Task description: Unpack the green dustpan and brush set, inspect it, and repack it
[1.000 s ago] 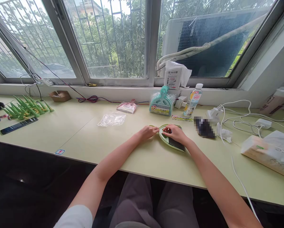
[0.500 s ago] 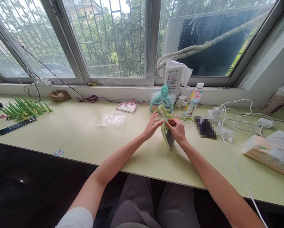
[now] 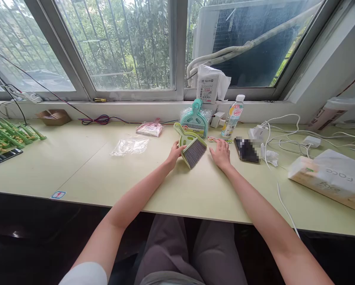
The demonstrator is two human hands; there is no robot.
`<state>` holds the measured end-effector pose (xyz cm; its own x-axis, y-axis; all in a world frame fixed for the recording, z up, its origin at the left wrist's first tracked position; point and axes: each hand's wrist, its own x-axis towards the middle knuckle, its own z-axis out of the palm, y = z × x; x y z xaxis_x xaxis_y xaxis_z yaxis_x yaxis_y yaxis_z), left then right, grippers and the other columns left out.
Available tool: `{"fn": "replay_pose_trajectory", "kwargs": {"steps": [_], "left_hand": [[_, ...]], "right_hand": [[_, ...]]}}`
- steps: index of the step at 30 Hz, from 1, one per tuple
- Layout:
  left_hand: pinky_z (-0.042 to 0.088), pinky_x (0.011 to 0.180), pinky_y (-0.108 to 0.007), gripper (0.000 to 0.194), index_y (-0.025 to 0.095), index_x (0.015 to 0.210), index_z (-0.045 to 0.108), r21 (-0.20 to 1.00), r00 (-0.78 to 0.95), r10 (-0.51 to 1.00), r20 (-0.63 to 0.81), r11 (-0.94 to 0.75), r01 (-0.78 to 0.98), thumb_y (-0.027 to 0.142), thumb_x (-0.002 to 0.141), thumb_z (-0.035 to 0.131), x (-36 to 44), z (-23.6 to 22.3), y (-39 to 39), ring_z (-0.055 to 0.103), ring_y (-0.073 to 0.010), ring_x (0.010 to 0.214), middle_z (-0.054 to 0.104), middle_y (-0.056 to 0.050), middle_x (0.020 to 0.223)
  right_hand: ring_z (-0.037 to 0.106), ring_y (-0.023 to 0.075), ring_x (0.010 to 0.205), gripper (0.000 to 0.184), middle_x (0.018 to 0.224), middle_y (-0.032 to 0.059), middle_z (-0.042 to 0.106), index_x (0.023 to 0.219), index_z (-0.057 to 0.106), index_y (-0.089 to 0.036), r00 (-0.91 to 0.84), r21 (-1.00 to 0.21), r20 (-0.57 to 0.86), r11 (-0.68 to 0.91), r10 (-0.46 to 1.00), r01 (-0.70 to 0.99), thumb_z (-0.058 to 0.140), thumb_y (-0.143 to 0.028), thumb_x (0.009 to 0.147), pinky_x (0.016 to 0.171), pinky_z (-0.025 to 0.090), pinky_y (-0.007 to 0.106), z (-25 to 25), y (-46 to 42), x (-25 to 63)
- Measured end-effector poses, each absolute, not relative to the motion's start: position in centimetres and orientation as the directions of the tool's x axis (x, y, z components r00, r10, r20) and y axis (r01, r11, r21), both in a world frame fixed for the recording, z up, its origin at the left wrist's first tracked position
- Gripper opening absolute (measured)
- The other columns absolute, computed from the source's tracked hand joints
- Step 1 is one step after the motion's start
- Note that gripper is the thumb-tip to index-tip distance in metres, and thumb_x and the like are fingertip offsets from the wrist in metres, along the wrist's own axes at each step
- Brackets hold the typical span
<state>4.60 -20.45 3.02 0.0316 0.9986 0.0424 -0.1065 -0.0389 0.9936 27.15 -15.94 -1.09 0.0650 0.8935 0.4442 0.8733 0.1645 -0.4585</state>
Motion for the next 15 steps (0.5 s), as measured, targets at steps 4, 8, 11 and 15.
{"fn": "replay_pose_trajectory", "kwargs": {"steps": [4,8,11,15], "left_hand": [[0.051,0.078,-0.028,0.037,0.02,0.11,0.053,0.984,-0.03,1.0,-0.002,-0.003,-0.178,0.039,0.078,0.055,3.6,2.4,-19.6,0.062,-0.0165,0.089,0.065,-0.005,0.102],[0.053,0.078,-0.032,0.042,0.02,0.11,0.055,0.959,-0.101,0.991,-0.087,0.056,-0.278,0.05,0.084,0.043,3.0,2.0,-18.7,0.064,-0.018,0.086,0.067,-0.006,0.094],[0.053,0.08,-0.034,0.046,0.018,0.117,0.053,0.947,-0.128,0.987,-0.102,0.056,-0.316,0.05,0.087,0.038,2.9,2.1,-18.5,0.064,-0.0201,0.089,0.068,-0.006,0.096],[0.053,0.083,-0.037,0.045,0.018,0.114,0.057,0.94,-0.094,0.993,-0.074,0.038,-0.34,0.049,0.088,0.037,3.2,2.2,-18.7,0.065,-0.0229,0.092,0.069,-0.007,0.095]], "right_hand": [[0.005,0.0287,0.144,0.06,0.156,0.0114,0.016,0.144,0.024,-0.019,-0.056,-0.386,0.26,0.157,0.964,0.909,0.035,-0.041,0.09,0.11,0.006,0.065,-1.5,-14.7,27.5],[-0.001,0.027,0.145,0.066,0.157,0.0098,0.011,0.149,0.012,-0.021,-0.09,-0.374,0.14,0.136,0.986,0.918,0.029,-0.048,0.091,0.108,-0.002,0.066,-1.2,-13.9,28.0],[-0.001,0.0281,0.145,0.069,0.157,0.0118,0.012,0.149,0.011,-0.019,-0.05,-0.358,0.117,0.089,0.992,0.929,0.027,-0.051,0.091,0.108,-0.005,0.067,-1.1,-13.2,28.1],[0.005,0.0311,0.144,0.068,0.155,0.0147,0.019,0.149,0.018,-0.016,-0.044,-0.324,0.127,0.083,0.991,0.942,0.029,-0.051,0.092,0.107,-0.008,0.066,-0.9,-12.3,27.8]]}}
